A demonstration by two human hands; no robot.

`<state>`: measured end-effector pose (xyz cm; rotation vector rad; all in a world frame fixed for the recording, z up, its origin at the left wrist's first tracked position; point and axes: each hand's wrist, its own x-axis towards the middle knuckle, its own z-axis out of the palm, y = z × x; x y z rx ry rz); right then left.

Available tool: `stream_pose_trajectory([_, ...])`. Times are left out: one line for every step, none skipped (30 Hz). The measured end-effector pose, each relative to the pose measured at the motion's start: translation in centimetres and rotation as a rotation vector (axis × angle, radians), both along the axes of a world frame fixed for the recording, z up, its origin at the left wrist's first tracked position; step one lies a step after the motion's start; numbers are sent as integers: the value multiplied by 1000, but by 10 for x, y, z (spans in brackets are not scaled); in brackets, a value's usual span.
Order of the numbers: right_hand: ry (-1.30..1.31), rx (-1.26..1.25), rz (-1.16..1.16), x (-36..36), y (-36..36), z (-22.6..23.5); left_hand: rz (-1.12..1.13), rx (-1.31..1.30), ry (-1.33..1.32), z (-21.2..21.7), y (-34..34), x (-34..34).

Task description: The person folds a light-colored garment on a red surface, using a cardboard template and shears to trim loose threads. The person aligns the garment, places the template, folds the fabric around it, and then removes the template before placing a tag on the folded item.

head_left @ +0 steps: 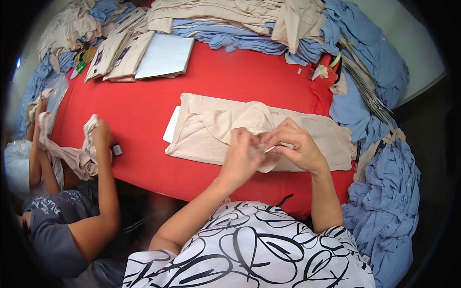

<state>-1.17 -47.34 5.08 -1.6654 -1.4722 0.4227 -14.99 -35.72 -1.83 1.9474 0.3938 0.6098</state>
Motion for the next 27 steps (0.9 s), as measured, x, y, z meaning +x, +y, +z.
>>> stream_pose_trajectory([-43, -35, -13, 2, -1, -4, -23, 19, -69, 8, -4, 1])
stream_pose_trajectory([-87, -66, -23, 5, -2, -10, -120, -58, -30, 17, -4, -5])
stream_pose_trajectory([-131, -97, -33, 8, -3, -17, -217, -136, 9, 27, -5, -12])
stream_pose_trajectory([-144, -124, -54, 11, -5, -23, -224, -151, 47, 28, 0, -17])
stream_pose_trajectory([-154, -155, -82, 14, -9, -30, -237, -169, 87, 28, 4, -20])
stream_pose_trajectory([-163, -185, -111, 16, -10, -36, -162, -126, 130, 17, 17, -23])
stream_pose_trajectory([-132, -176, -133, 16, -9, -41, -90, -83, 178, 4, 30, -27])
stream_pose_trajectory([-100, -166, -147, 12, -7, -43, -89, 59, 199, -14, 46, -34])
stream_pose_trajectory([-69, -155, -160, 10, -5, -46, -87, 202, 219, -37, 62, -39])
stream_pose_trajectory([71, -127, -181, 8, -2, -49, -92, 343, 236, -41, 70, -39])
stream_pose_trajectory([212, -98, -202, 6, 3, -52, -123, 398, 204, -45, 69, -38])
stream_pose_trajectory([354, -69, -222, 6, 6, -56, -154, 454, 172, -49, 66, -35])
stream_pose_trajectory([514, -49, -252, 9, 9, -57, -186, 513, 135, -49, 65, -31])
stream_pose_trajectory([676, -29, -280, 15, 13, -58, -174, 535, 110, -53, 65, -28])
stream_pose_trajectory([837, -9, -306, 19, 15, -60, -163, 557, 86, -60, 66, -25])
stream_pose_trajectory([1018, 184, -316, 25, 17, -64, -154, 583, 56, -59, 67, -20])
stream_pose_trajectory([1085, 261, -378, 31, 18, -67, -110, 448, 88, -58, 69, -17])
stream_pose_trajectory([1150, 339, -439, 36, 19, -69, -66, 314, 120, -57, 70, -14])
stream_pose_trajectory([1212, 422, -499, 42, 21, -73, -23, 181, 147, -54, 73, -10])
stream_pose_trajectory([1251, 461, -525, 48, 20, -81, -50, 59, 246, -38, 75, -4])
stream_pose_trajectory([1212, 470, -545, 53, 17, -88, -77, -63, 346, -20, 81, 1])
stream_pose_trajectory([1184, 469, -549, 49, 22, -89, -86, -185, 451, -6, 89, 0])
stream_pose_trajectory([1156, 468, -555, 45, 25, -88, -101, -152, 432, -3, 95, 1])
stream_pose_trajectory([1012, 395, -586, 43, 24, -86, -117, -119, 412, -1, 101, 2])
stream_pose_trajectory([813, 383, -583, 36, 27, -78, -129, -87, 396, 0, 106, 1])
stream_pose_trajectory([614, 372, -581, 29, 30, -72, -139, -157, 355, 1, 109, 0])
stream_pose_trajectory([415, 360, -578, 24, 34, -67, -150, -226, 312, 2, 111, 0])
